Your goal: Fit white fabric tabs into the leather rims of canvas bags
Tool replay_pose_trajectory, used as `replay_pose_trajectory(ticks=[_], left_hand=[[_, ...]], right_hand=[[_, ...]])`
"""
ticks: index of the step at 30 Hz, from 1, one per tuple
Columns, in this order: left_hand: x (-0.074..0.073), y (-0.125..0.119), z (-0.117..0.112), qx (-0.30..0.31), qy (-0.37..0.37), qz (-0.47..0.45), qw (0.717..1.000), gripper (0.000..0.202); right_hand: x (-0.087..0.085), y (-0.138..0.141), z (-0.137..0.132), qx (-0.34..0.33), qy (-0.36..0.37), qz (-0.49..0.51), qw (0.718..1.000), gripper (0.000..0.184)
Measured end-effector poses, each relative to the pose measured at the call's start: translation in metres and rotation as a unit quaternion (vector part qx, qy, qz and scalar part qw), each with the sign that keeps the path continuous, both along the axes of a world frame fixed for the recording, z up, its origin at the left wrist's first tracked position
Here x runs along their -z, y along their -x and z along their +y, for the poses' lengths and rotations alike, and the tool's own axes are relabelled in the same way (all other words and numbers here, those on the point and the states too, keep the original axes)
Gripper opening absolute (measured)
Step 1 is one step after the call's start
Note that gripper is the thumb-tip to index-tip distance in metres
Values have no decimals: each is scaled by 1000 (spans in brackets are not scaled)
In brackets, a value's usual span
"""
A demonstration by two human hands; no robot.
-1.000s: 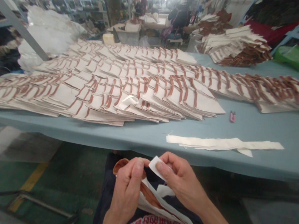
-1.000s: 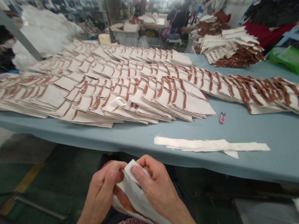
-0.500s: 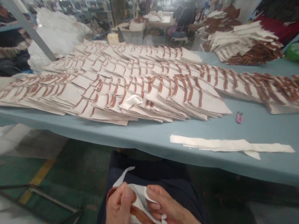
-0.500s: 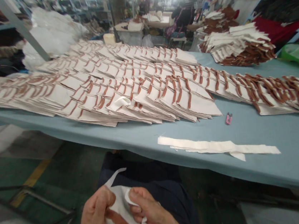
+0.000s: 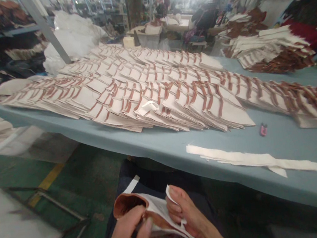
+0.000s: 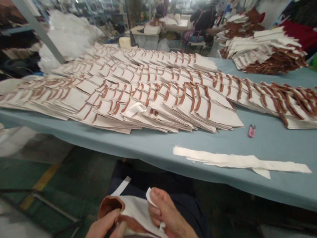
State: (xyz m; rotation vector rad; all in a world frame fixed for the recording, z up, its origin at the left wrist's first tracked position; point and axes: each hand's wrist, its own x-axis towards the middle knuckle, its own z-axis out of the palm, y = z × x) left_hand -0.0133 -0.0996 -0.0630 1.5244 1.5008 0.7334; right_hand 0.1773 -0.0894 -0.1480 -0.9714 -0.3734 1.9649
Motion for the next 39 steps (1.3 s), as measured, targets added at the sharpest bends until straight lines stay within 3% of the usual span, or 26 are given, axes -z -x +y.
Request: replay_pose_trajectory(ticks=[3,8,12,15,19,21,32,35,39], left_hand=[[-15,-9,34,59,-9,-14,998,33],[-40,-24,74,108,11,-136,985,35],[-51,-33,84,131,59,-239,960,37],[-57,-38,90,134,51,-268,953,39],[-62,-41,97,136,22,-262,955,36],[-62,-42,99,138,15,-252,958,32],[-59,-38,102,188,58,-265,944,22],[-57,-36,102,189,92,-281,937,26],[-55,-35,103,182,67,-298,935,22]], right_hand=[[-33,-27,14,13,-71,-63,995,53],[-116,-61,26,-22,-188,-258,948,47],[-167,-56,26,-45,-239,-401,883,42],[-186,-42,28,-60,-274,-453,847,34],[-191,-29,36,-40,-335,-520,785,26],[-189,-28,42,-38,-349,-536,768,25],[-171,-30,59,-51,-334,-561,756,27],[-169,-27,57,-41,-333,-583,740,27],[-169,-24,53,-16,-330,-622,709,26]])
